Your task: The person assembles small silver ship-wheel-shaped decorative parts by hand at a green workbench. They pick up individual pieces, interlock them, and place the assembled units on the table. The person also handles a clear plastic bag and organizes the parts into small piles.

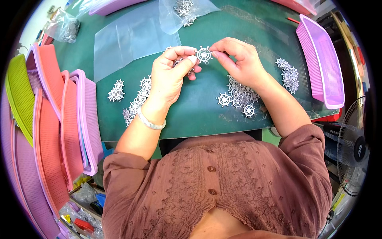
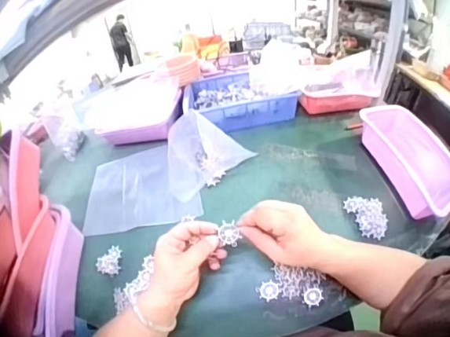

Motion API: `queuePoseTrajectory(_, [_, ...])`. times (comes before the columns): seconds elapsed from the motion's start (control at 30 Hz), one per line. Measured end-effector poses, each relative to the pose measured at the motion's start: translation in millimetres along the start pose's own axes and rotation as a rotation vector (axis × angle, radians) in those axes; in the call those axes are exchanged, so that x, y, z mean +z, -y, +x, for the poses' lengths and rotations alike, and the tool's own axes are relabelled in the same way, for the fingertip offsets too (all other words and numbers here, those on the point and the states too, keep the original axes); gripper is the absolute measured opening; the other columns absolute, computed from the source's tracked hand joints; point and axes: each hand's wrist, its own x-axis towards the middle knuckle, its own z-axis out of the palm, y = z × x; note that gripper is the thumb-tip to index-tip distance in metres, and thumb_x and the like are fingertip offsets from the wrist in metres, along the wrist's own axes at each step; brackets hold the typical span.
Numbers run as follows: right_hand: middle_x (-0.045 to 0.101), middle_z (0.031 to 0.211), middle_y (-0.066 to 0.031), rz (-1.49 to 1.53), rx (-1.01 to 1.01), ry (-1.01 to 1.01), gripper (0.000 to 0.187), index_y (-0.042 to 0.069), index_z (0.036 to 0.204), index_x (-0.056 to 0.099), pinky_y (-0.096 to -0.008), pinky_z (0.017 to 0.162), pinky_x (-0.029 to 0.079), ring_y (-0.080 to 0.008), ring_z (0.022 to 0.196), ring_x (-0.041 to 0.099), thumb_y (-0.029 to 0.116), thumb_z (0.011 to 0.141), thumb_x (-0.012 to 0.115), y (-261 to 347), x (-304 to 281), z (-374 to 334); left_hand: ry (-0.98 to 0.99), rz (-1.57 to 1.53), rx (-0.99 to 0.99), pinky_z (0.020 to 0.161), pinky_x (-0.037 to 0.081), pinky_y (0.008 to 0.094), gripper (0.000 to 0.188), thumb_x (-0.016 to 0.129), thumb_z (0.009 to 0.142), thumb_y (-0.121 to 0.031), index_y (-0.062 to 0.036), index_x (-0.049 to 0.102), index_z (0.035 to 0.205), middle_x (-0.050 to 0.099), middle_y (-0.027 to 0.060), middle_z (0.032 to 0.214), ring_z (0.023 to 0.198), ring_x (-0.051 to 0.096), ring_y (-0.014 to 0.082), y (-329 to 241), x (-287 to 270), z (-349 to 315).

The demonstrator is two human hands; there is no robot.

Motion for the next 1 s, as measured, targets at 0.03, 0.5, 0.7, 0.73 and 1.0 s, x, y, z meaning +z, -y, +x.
queuePoseTrajectory(0.03, [0.063, 0.079, -0.0099, 0.000, -0.003, -0.005, 0.007, 0.003, 0.084, 0.061, -0.0312, 0.062, 0.049, -0.0261, 0.071, 0.061, 0.006, 0.079, 0.063, -1, 1, 0, -0.001, -0.005, 0.001, 0.055, 0.048, 0.0236, 0.015, 0.061, 0.083, -0.003, -0.0004, 0.059, 0.098, 0.064, 0.0087, 0.085, 0.068, 0.062, 0.0143, 0, 0, 0])
queuePoseTrajectory(0.5, [0.062, 0.080, -0.0110, 0.034, 0.009, 0.029, 0.007, 0.002, 0.084, 0.060, -0.0326, 0.063, 0.048, -0.0276, 0.073, 0.061, 0.006, 0.079, 0.062, 1, -1, 1, 0.001, -0.019, -0.035, 0.053, 0.047, 0.0230, 0.013, 0.059, 0.085, -0.005, -0.0009, 0.059, 0.098, 0.063, 0.0074, 0.081, 0.066, 0.061, 0.0138, -3, 2, 0])
queuePoseTrajectory(0.7, [0.061, 0.078, -0.0112, -0.019, -0.031, 0.011, 0.007, 0.002, 0.083, 0.059, -0.0343, 0.063, 0.048, -0.0289, 0.072, 0.060, 0.006, 0.077, 0.062, 9, -11, 15, -0.013, 0.020, -0.106, 0.050, 0.046, 0.0229, 0.012, 0.055, 0.088, -0.007, -0.0016, 0.058, 0.098, 0.062, 0.0069, 0.078, 0.063, 0.060, 0.0142, -1, 4, 0])
queuePoseTrajectory(0.73, [0.061, 0.078, -0.0108, -0.033, -0.058, -0.008, 0.007, 0.002, 0.083, 0.059, -0.0346, 0.063, 0.048, -0.0291, 0.072, 0.060, 0.006, 0.077, 0.061, 12, -13, 21, -0.006, 0.008, -0.110, 0.050, 0.046, 0.0231, 0.012, 0.054, 0.088, -0.008, -0.0014, 0.058, 0.098, 0.062, 0.0070, 0.078, 0.062, 0.060, 0.0145, -1, 4, 1])
queuePoseTrajectory(1.0, [0.052, 0.077, -0.0044, -0.693, -0.461, -0.019, 0.006, 0.008, 0.073, 0.059, -0.0339, 0.068, 0.041, -0.0223, 0.077, 0.053, 0.011, 0.068, 0.062, 30, -17, 116, 0.123, 0.161, -0.174, 0.053, 0.045, 0.0212, 0.012, 0.055, 0.088, -0.010, -0.0028, 0.060, 0.097, 0.062, 0.0039, 0.078, 0.066, 0.059, 0.0102, 0, 2, -2])
